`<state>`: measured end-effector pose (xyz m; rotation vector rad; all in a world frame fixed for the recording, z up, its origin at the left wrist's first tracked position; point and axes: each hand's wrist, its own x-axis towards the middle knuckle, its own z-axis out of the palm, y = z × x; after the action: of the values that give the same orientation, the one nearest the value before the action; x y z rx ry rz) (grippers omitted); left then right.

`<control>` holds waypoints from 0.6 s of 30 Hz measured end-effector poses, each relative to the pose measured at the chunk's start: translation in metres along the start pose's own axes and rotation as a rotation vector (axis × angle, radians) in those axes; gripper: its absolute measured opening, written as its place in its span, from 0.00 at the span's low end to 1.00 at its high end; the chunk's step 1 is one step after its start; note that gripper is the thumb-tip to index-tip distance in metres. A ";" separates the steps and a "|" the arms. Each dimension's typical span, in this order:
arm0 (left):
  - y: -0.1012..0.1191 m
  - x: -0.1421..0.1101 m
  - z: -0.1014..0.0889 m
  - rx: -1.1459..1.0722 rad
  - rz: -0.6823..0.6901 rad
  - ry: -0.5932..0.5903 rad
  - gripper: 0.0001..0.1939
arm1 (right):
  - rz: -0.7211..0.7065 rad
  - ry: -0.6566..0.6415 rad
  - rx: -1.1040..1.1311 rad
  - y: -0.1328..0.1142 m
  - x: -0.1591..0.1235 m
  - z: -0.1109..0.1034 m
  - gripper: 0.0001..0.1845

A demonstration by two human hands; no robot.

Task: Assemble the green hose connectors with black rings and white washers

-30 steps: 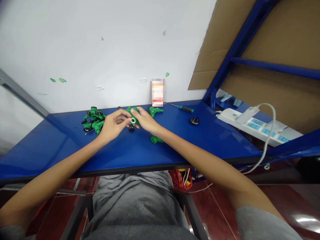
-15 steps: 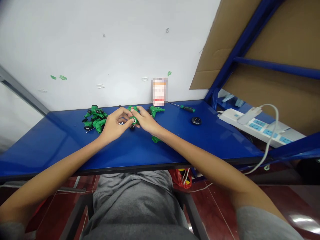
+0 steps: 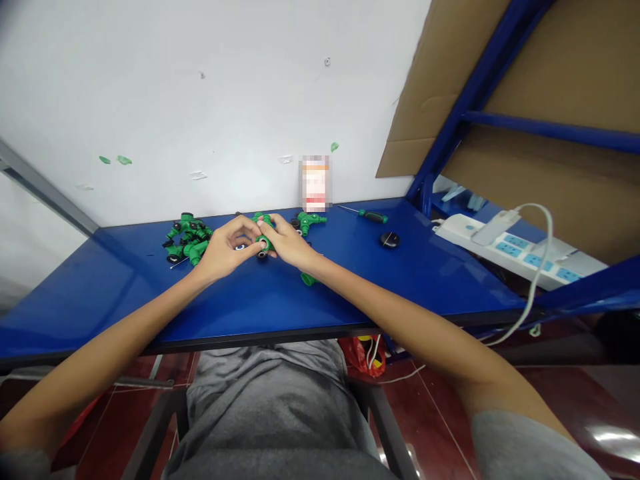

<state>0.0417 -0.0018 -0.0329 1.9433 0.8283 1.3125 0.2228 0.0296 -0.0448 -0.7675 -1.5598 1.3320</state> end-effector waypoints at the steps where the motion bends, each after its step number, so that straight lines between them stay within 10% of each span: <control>1: 0.000 0.000 -0.001 0.002 0.000 -0.010 0.12 | 0.000 0.002 -0.001 0.000 0.000 0.000 0.25; 18: 0.005 -0.001 0.003 0.019 -0.139 0.013 0.12 | -0.038 0.026 -0.083 0.004 0.000 0.001 0.21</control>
<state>0.0451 -0.0060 -0.0300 1.8580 0.9666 1.2403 0.2209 0.0304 -0.0489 -0.7996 -1.6091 1.2318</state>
